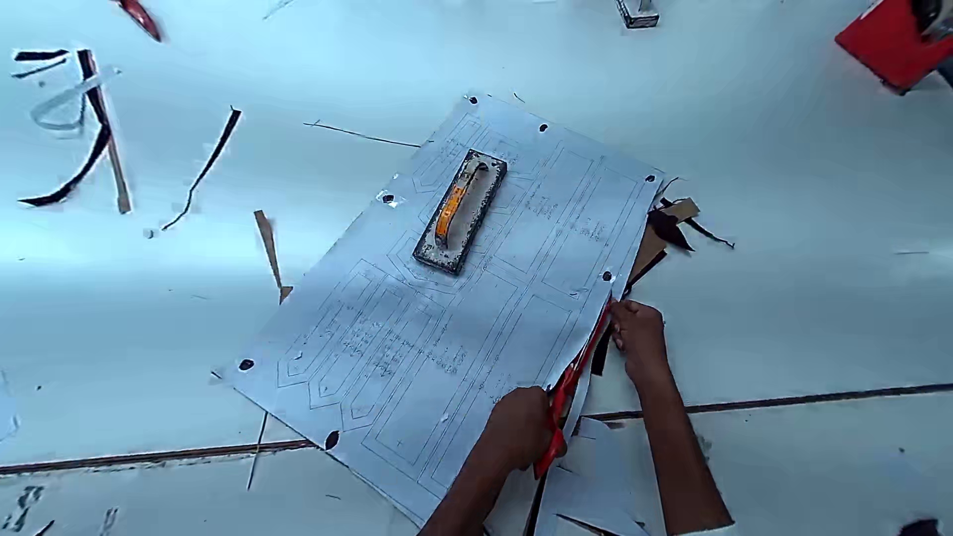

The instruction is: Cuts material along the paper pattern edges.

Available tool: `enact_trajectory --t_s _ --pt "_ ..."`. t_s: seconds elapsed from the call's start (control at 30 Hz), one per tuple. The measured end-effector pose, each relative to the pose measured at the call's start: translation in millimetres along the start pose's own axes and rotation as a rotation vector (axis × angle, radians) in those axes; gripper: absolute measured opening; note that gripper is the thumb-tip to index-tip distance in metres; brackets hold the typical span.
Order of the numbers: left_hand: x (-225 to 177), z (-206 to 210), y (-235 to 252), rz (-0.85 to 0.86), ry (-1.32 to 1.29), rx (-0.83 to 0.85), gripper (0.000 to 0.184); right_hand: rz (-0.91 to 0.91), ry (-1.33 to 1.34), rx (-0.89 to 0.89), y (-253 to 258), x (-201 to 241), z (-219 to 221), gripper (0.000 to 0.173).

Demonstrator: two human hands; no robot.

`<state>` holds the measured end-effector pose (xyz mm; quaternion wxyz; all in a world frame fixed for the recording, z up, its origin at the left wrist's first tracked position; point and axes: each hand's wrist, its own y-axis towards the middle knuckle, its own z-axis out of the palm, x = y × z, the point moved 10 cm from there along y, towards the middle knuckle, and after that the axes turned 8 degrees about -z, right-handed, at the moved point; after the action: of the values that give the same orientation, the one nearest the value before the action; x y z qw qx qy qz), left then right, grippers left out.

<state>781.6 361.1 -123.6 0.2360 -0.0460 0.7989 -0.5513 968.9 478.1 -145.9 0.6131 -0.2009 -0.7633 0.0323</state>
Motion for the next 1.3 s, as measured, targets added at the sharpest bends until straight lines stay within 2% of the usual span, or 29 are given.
enact_trajectory --t_s 0.17,0.47,0.87,1.3 --pt "-15 -10 3 0.034 0.018 -0.003 0.029 0.036 0.066 -0.005 1 -3 0 0.026" --pt "-11 -12 10 0.024 -0.017 -0.014 0.027 0.06 0.082 -0.016 1 -4 0 0.022" --pt "-32 -24 13 0.079 -0.009 -0.025 0.028 0.056 0.057 0.0 3 -3 0 0.027" --pt "-29 -25 18 0.056 -0.006 -0.018 0.029 0.032 0.065 0.015 13 3 -2 0.025"
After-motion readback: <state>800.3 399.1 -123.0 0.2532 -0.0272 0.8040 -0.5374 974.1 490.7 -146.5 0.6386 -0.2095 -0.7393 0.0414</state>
